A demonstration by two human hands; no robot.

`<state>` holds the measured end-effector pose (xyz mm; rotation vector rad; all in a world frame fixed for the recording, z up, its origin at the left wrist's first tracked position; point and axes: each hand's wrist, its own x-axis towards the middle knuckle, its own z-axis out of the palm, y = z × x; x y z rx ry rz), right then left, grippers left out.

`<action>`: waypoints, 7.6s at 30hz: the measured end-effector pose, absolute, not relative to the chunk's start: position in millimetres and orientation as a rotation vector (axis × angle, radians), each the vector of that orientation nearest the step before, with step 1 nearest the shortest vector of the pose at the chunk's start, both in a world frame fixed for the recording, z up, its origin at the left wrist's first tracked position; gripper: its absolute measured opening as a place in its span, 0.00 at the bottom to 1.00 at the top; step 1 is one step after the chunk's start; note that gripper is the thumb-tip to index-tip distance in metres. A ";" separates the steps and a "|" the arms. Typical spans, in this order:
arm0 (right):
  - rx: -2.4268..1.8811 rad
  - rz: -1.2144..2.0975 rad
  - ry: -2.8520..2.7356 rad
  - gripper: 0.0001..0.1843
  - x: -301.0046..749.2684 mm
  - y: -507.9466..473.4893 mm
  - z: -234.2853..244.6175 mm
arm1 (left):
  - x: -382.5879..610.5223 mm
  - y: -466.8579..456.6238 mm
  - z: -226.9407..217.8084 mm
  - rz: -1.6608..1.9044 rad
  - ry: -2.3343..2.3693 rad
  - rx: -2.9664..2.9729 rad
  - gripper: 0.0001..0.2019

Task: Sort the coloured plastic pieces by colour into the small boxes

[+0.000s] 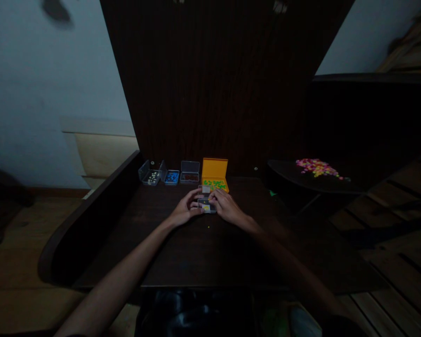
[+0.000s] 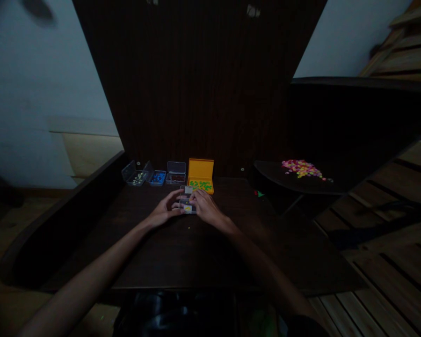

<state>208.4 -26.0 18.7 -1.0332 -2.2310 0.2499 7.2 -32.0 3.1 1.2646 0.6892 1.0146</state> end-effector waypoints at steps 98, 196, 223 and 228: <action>-0.935 0.412 -2.153 0.13 212.9 -55.8 -14.0 | -23.8 -70.3 5.0 1.017 1.276 2.466 0.12; -1.506 0.641 -1.008 0.26 257.8 135.7 11.7 | 17.6 62.5 -29.0 1.054 1.152 2.430 0.10; -1.136 0.797 -1.555 0.15 282.8 52.4 -5.0 | 17.7 52.2 -17.2 0.968 1.266 2.295 0.38; -1.162 0.548 -1.823 0.13 288.0 40.2 -19.1 | 17.1 57.8 -22.5 0.985 1.219 2.426 0.26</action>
